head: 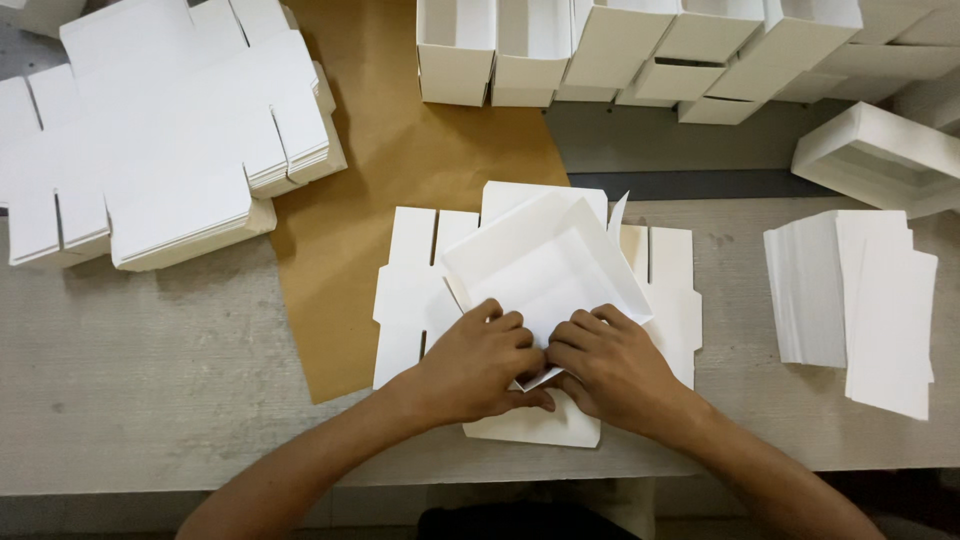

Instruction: The person folds flat white cardboard pieces into small rectangular boxes by hand. They fold the side flaps, tuck the tabs into slots, and place the finished boxes into a stack on the table.

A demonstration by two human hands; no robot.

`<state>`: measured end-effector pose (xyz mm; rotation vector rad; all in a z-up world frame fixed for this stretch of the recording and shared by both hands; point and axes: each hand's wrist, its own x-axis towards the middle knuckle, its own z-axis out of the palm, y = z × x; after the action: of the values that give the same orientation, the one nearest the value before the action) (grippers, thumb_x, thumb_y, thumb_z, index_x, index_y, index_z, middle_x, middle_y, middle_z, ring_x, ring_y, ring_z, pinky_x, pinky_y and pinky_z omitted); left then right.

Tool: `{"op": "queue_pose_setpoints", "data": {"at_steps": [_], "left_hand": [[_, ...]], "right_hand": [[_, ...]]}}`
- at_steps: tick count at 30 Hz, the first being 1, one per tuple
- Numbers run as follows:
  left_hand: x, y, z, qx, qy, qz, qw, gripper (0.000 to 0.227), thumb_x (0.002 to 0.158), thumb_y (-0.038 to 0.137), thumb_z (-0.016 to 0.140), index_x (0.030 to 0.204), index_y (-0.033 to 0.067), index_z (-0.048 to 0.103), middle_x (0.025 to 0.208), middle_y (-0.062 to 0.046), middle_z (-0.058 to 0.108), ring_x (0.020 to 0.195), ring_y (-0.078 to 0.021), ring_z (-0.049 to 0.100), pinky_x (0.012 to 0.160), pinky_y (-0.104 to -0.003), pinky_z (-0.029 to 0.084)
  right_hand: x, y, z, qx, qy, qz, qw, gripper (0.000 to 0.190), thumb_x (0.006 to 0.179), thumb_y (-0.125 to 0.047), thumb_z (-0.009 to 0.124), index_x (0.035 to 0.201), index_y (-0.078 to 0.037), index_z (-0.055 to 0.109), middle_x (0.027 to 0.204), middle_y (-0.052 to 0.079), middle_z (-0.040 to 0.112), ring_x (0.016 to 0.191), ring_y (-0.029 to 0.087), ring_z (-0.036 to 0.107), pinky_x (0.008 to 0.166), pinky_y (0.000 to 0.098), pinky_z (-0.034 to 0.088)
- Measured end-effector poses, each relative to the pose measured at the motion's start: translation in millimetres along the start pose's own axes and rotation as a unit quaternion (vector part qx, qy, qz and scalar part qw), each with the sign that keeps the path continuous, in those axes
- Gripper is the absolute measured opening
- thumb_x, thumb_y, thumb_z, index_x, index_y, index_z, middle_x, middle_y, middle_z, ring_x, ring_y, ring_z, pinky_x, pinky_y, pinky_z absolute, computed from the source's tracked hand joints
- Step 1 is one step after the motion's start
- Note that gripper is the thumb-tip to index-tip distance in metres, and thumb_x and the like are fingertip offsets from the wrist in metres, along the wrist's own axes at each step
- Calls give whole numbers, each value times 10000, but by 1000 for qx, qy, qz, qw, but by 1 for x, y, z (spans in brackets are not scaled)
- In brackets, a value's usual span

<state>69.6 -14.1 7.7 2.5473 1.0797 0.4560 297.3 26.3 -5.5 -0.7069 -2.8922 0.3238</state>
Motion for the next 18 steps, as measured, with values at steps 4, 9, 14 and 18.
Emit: {"op": "queue_pose_setpoints", "data": {"at_steps": [4,9,14,18], "left_hand": [[1,5,-4,26,-9,-18,999,425,923,526,650,774,131,698,748,-99,662,828,-282,620,860,-455,420],[-1,1,-2,55,48,4,997,435,858,551,690,799,121,720,938,-129,638,1030,-325,559,984,-534,390],[-9,-2,-16,110,74,-3,991,303,798,404,805,876,116,756,1090,-148,655,1167,-359,565,1052,-601,354],[-15,-7,-40,245,103,-83,960,222,751,377,817,816,169,779,1298,-165,630,1303,-374,500,1081,-567,336]], "right_hand": [[5,-6,-9,-3,3,-8,1000,116,842,-233,757,885,-166,673,857,5,619,913,218,617,854,395,460],[8,-10,-17,23,40,-37,998,131,812,-227,752,875,-146,671,865,31,631,885,246,635,870,426,480],[16,-11,-50,27,91,-61,994,72,842,-145,688,913,-143,680,903,52,708,970,247,668,1040,492,383],[5,10,-56,-82,75,13,994,180,848,-414,745,867,-235,735,896,-5,725,1114,212,585,1132,505,219]]}}
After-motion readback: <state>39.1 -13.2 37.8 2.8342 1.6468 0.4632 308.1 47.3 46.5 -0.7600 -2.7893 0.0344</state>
